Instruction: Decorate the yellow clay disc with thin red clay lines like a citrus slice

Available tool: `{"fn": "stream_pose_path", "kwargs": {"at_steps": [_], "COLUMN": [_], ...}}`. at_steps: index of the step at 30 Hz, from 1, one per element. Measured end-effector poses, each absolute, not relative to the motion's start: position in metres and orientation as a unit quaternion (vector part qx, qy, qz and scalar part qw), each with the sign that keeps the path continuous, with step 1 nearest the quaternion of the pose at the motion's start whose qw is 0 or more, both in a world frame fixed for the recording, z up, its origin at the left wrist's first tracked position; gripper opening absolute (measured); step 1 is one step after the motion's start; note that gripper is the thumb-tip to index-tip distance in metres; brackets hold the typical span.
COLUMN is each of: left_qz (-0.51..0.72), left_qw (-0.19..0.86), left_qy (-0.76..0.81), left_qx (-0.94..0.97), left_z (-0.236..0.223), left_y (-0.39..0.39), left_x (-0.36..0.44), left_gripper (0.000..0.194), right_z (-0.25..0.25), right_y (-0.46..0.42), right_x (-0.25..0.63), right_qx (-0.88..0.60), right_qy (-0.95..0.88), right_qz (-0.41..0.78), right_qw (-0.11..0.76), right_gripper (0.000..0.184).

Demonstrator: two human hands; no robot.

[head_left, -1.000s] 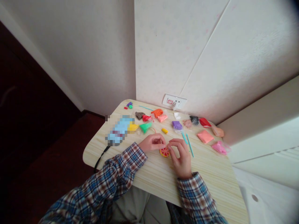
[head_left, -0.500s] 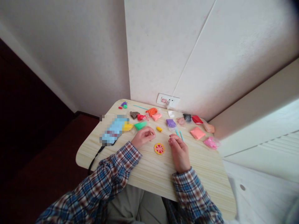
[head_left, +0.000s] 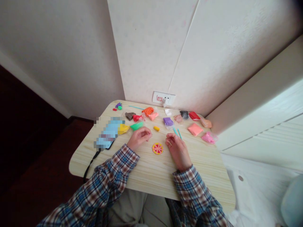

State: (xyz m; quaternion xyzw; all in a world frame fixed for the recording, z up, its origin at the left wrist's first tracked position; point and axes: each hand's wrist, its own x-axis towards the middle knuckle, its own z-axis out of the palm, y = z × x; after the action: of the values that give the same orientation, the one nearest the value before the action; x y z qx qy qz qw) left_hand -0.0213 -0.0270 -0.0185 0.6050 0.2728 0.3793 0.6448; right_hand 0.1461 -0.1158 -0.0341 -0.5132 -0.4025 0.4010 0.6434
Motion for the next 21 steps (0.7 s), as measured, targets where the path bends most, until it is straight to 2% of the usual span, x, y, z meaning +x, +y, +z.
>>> {"fn": "stream_pose_path", "kwargs": {"at_steps": [2,7,11,21], "left_qz": [0.374,0.372,0.366,0.334], "left_qw": [0.650,0.654,0.654,0.656], "left_qy": [0.266,0.271,0.274,0.267], "left_qx": [0.606,0.600,0.602,0.622], "left_z": [-0.017,-0.015,-0.017,-0.025], "left_y": [-0.027,-0.027,-0.027,-0.024], "left_x": [-0.022,-0.022,-0.020,-0.018], "left_gripper": [0.026,0.023,0.022,0.024], "right_z": [-0.033,-0.037,-0.041,-0.040], "right_y": [-0.119,-0.137,-0.149,-0.148], "right_x": [0.150,0.159,0.159,0.154], "right_qx": [-0.545,-0.643,-0.647,-0.656], "right_qy": [-0.446,-0.578,-0.636,-0.678], "right_qz": [0.362,0.177,0.146,0.113], "right_qw": [0.611,0.471,0.396,0.312], "right_gripper": [0.029,0.015,0.010,0.009]}}
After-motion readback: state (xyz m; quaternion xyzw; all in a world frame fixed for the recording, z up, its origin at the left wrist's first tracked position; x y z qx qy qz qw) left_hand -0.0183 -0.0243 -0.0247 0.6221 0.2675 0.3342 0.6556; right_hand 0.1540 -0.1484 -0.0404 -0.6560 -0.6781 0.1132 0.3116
